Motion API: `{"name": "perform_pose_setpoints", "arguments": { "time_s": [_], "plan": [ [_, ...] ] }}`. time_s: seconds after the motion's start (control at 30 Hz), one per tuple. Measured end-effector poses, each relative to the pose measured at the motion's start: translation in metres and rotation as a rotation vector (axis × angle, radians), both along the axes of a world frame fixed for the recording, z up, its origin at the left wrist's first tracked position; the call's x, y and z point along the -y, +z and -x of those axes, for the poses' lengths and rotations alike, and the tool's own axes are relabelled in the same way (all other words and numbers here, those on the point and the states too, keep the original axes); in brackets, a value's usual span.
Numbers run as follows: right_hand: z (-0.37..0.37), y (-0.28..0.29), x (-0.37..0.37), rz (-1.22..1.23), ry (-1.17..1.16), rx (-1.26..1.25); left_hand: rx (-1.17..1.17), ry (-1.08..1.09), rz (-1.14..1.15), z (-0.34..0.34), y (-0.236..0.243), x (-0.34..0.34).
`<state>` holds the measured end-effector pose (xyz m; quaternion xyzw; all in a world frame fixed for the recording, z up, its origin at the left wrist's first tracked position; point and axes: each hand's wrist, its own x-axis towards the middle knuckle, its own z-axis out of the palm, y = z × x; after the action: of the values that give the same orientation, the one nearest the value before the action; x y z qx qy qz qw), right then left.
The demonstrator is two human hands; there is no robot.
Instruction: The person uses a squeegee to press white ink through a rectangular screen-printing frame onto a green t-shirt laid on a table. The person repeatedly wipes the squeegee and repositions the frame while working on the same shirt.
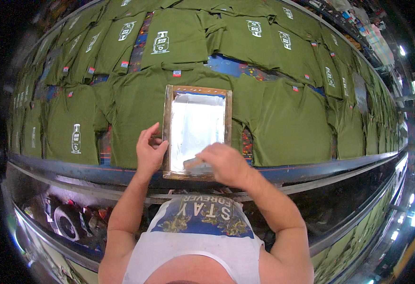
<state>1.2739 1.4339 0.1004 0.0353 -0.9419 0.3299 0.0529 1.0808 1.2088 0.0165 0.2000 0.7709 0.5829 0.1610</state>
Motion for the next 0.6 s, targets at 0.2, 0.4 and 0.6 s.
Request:
{"name": "perform_pose_setpoints", "arguments": {
  "time_s": [0.2, 0.4, 0.6],
  "plan": [
    [0.08, -0.017, -0.066, -0.081, -0.114, -0.149, -0.255, 0.0, 0.044, -0.025, -0.005, -0.002],
    [0.106, -0.022, -0.078, -0.066, -0.233, -0.169, -0.371, -0.016, 0.103, -0.033, -0.013, -0.004],
    [0.082, -0.023, -0.056, -0.118, -0.177, -0.175, -0.363, -0.006, 0.067, -0.033, -0.018, -0.005]
  ]
}}
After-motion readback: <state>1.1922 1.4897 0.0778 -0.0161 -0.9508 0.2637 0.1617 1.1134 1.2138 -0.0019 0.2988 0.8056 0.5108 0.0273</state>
